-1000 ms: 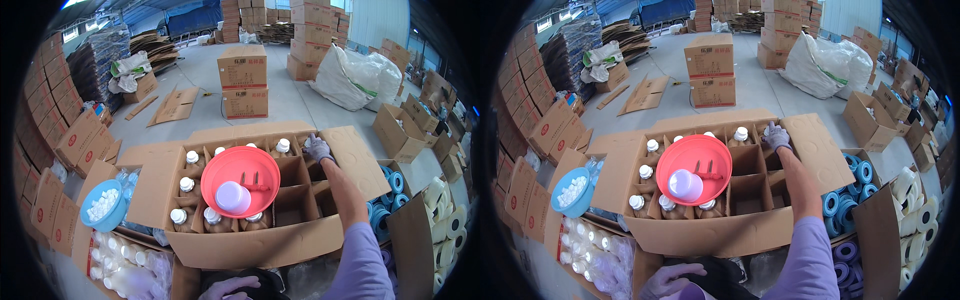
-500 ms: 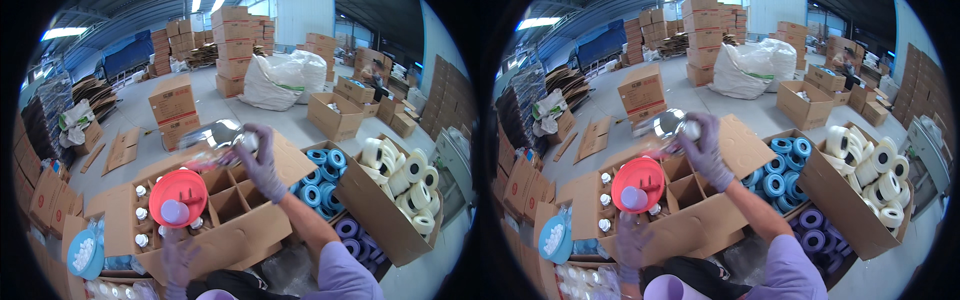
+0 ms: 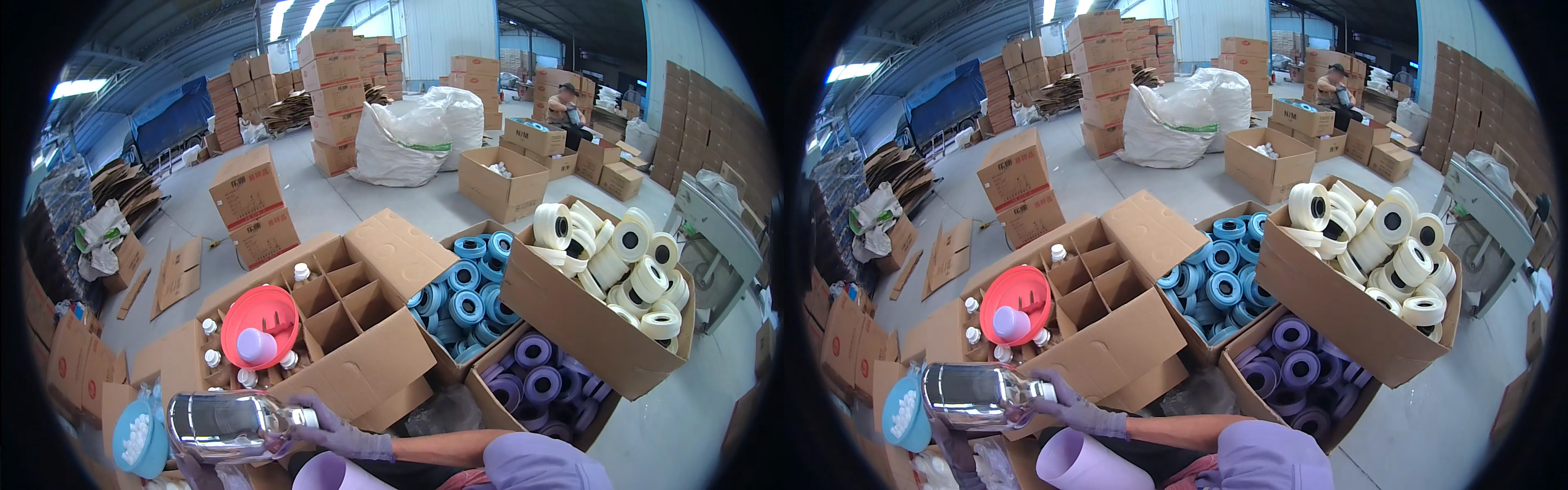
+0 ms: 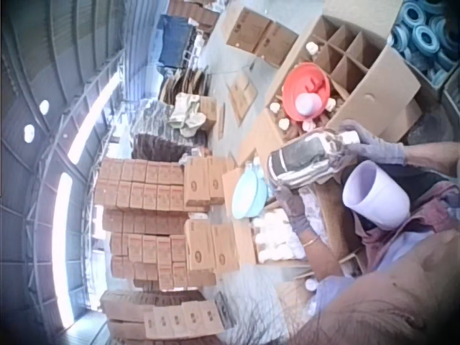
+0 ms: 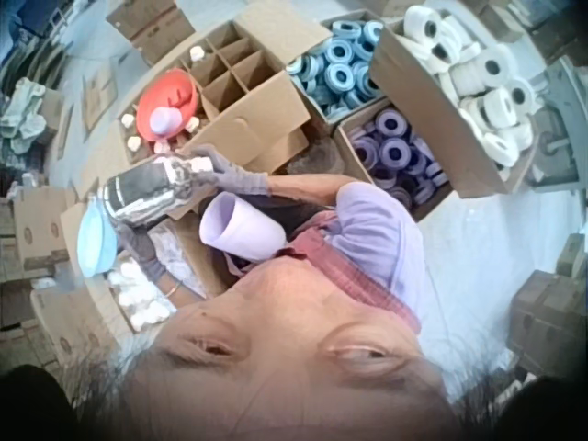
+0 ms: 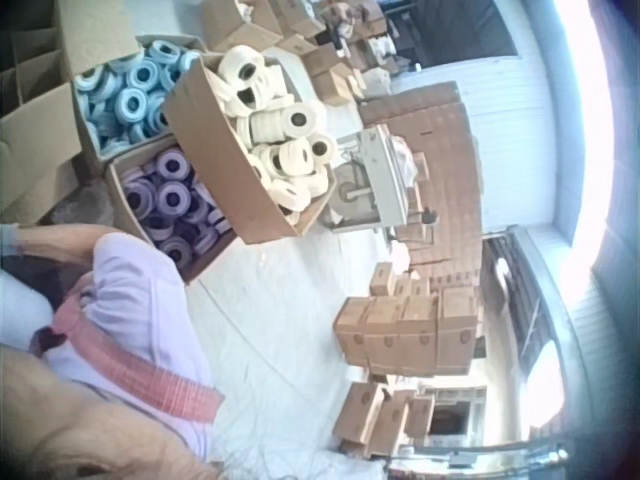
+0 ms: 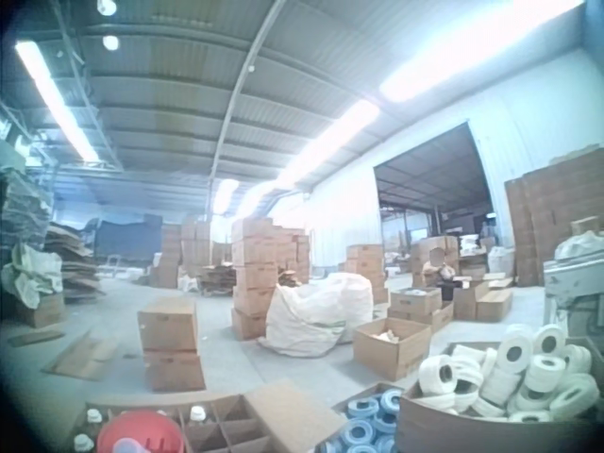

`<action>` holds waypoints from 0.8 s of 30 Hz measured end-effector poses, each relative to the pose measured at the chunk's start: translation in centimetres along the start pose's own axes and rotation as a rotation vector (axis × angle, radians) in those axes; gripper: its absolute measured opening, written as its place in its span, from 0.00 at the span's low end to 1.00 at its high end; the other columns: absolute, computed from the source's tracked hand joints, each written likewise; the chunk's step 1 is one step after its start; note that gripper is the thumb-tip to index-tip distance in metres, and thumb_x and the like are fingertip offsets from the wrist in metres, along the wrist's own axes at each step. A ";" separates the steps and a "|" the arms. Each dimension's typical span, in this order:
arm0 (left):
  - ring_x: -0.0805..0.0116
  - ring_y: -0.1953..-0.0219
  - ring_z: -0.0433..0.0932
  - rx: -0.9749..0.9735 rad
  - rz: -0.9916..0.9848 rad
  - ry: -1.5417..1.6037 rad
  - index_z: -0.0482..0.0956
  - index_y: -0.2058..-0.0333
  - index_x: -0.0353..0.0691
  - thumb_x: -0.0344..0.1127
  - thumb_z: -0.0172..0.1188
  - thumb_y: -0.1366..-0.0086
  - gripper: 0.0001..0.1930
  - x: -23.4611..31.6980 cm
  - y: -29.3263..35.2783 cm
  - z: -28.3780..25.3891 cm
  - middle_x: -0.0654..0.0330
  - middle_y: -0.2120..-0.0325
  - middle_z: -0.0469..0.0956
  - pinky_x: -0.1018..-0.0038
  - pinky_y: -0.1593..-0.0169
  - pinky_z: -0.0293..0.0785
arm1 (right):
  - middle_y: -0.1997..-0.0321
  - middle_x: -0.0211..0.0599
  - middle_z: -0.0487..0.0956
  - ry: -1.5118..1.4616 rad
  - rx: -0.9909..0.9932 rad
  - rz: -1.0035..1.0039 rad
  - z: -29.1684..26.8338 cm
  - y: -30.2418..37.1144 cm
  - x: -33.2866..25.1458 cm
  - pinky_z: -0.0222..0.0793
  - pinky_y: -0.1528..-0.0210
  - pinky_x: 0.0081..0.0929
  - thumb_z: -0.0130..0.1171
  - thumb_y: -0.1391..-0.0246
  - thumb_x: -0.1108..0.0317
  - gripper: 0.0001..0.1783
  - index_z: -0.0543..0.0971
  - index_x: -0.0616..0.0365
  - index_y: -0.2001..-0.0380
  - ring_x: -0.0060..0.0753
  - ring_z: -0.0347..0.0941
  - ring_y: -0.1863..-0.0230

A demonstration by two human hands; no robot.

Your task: The person assembles thermos bottles by inserting inner liners, screwing on lids, and placing each completed unit into a plastic bag. The person handles multiple bottles in sequence, using a red tray to hold parts and a cardboard box to collect finished items.

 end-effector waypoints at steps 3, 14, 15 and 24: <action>0.53 0.39 0.70 -0.050 0.093 -0.156 0.56 0.32 0.40 0.50 0.59 0.36 0.38 1.7 -1.7 -2.2 0.51 0.37 0.65 0.56 0.39 0.71 | 0.52 0.38 0.75 -0.318 -0.062 0.321 0.0 -0.2 3.7 0.72 0.52 0.24 0.50 0.32 0.52 0.27 0.63 0.55 0.38 0.25 0.75 0.55; 0.58 0.41 0.70 -0.421 0.036 -0.787 0.61 0.36 0.31 0.55 0.76 0.61 0.57 -0.3 -2.2 -4.6 0.53 0.44 0.70 0.62 0.38 0.68 | 0.39 0.40 0.72 0.381 -0.496 0.292 -2.7 1.9 3.4 0.58 0.32 0.29 0.47 0.30 0.54 0.26 0.69 0.60 0.38 0.33 0.65 0.35; 0.57 0.41 0.70 -0.546 -0.064 -0.716 0.62 0.37 0.32 0.51 0.74 0.56 0.50 -1.3 -0.6 -4.0 0.51 0.44 0.70 0.62 0.39 0.69 | 0.37 0.40 0.70 0.345 -0.422 0.398 -3.9 2.3 3.4 0.57 0.32 0.28 0.48 0.30 0.54 0.26 0.69 0.60 0.37 0.33 0.64 0.35; 0.57 0.44 0.71 -0.467 -0.451 -0.707 0.64 0.40 0.35 0.49 0.71 0.45 0.40 -4.3 12.7 -4.7 0.51 0.46 0.70 0.62 0.41 0.69 | 0.33 0.49 0.65 0.400 -0.478 -0.070 -1.5 18.5 2.6 0.56 0.30 0.38 0.64 0.41 0.58 0.37 0.64 0.61 0.34 0.47 0.62 0.33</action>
Point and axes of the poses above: each hand's wrist, its own y-axis away from the middle knuckle, its own z-axis out of the palm, x = y × z, the point moved 4 cm from there along -y, towards the middle knuckle
